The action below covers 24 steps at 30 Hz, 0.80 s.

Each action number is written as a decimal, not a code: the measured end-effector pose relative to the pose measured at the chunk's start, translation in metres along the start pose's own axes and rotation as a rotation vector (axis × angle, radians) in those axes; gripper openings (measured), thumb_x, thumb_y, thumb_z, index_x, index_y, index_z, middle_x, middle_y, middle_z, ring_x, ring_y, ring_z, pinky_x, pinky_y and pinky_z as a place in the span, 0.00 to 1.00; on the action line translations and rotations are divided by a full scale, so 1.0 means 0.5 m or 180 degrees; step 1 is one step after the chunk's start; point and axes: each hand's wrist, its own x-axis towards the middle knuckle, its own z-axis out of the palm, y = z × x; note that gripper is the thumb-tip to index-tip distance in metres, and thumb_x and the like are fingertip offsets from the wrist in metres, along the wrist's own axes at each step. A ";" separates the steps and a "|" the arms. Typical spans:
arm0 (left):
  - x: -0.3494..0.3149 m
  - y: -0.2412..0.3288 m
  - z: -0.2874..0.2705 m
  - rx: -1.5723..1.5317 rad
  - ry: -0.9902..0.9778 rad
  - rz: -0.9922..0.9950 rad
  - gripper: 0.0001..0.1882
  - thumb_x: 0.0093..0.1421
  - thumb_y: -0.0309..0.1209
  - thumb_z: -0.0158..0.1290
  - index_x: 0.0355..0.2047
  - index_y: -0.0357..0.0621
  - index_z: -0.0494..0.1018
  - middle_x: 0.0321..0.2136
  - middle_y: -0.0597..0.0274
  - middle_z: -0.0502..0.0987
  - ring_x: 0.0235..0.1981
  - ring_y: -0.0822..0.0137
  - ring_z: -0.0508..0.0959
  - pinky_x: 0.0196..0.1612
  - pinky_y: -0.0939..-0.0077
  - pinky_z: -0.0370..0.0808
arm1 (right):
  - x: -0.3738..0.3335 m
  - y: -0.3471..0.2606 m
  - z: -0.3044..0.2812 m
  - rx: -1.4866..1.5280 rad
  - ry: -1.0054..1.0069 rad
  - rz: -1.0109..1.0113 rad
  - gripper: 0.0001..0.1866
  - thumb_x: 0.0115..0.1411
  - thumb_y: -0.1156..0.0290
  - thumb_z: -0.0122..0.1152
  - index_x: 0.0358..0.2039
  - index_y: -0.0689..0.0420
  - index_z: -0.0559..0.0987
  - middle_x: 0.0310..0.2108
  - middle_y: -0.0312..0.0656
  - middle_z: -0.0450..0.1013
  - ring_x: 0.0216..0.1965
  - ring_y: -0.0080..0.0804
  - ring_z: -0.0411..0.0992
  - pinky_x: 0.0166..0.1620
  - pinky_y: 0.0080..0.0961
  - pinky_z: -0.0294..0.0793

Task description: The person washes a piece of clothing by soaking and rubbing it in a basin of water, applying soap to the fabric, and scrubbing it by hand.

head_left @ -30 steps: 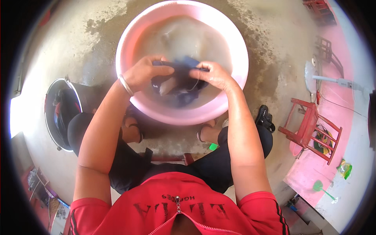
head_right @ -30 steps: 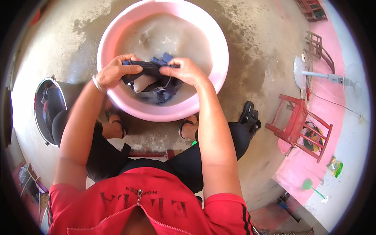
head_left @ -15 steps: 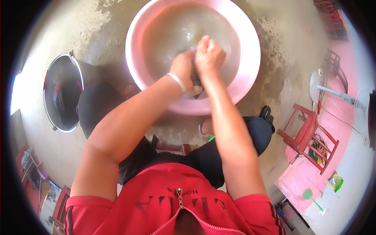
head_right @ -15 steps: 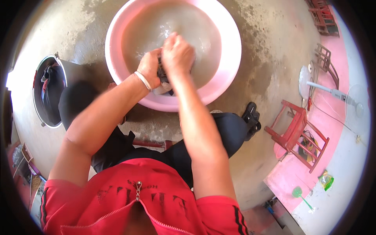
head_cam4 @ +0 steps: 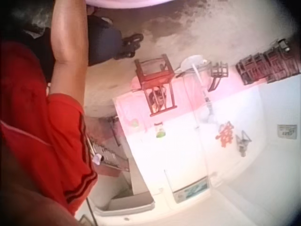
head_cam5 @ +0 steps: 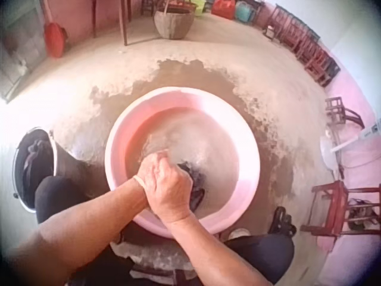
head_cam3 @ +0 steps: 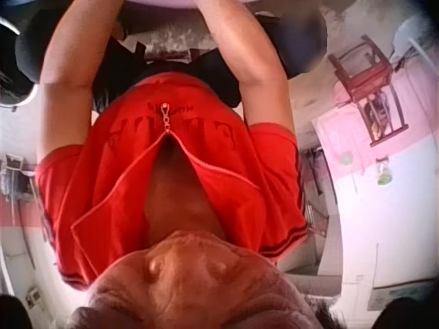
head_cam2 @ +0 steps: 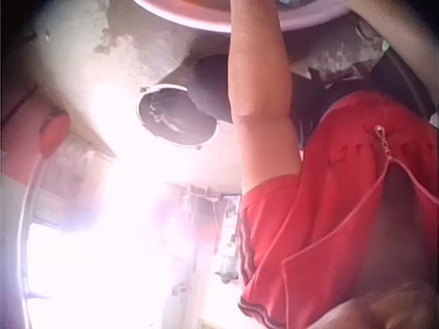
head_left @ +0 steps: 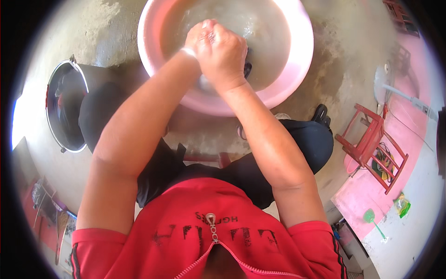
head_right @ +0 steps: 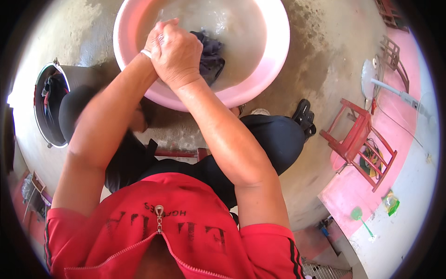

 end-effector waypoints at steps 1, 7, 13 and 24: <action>0.010 -0.006 0.049 0.0737 0.0269 -0.0002 0.13 0.54 0.39 0.53 0.33 0.42 0.73 0.35 0.47 0.77 0.34 0.50 0.77 0.39 0.62 0.74 | 0.000 0.032 -0.019 -0.0191 0.0009 0.0185 0.15 0.60 0.65 0.53 0.21 0.61 0.75 0.18 0.55 0.71 0.24 0.56 0.72 0.28 0.42 0.70; -0.051 0.218 0.171 -0.0808 -0.0837 -0.1925 0.18 0.57 0.38 0.56 0.42 0.39 0.74 0.32 0.60 0.78 0.29 0.71 0.77 0.34 0.77 0.75 | 0.035 0.221 -0.116 -0.0085 -0.0303 0.1659 0.27 0.64 0.51 0.51 0.18 0.61 0.73 0.17 0.43 0.70 0.21 0.32 0.64 0.30 0.32 0.67; -0.071 0.213 0.036 0.0778 -0.0691 -0.1215 0.18 0.51 0.31 0.60 0.43 0.40 0.75 0.26 0.66 0.78 0.22 0.79 0.73 0.20 0.85 0.65 | 0.016 0.277 -0.197 0.0376 -0.2491 0.1847 0.22 0.52 0.50 0.69 0.30 0.58 0.79 0.24 0.31 0.70 0.28 0.20 0.65 0.34 0.23 0.65; -0.029 0.149 0.080 -0.1940 0.1616 -0.1456 0.13 0.46 0.21 0.41 0.31 0.39 0.73 0.26 0.61 0.73 0.32 0.61 0.74 0.39 0.70 0.73 | 0.022 0.154 -0.071 0.3432 0.0113 0.2334 0.06 0.50 0.79 0.51 0.30 0.60 0.73 0.28 0.43 0.74 0.30 0.25 0.70 0.37 0.24 0.70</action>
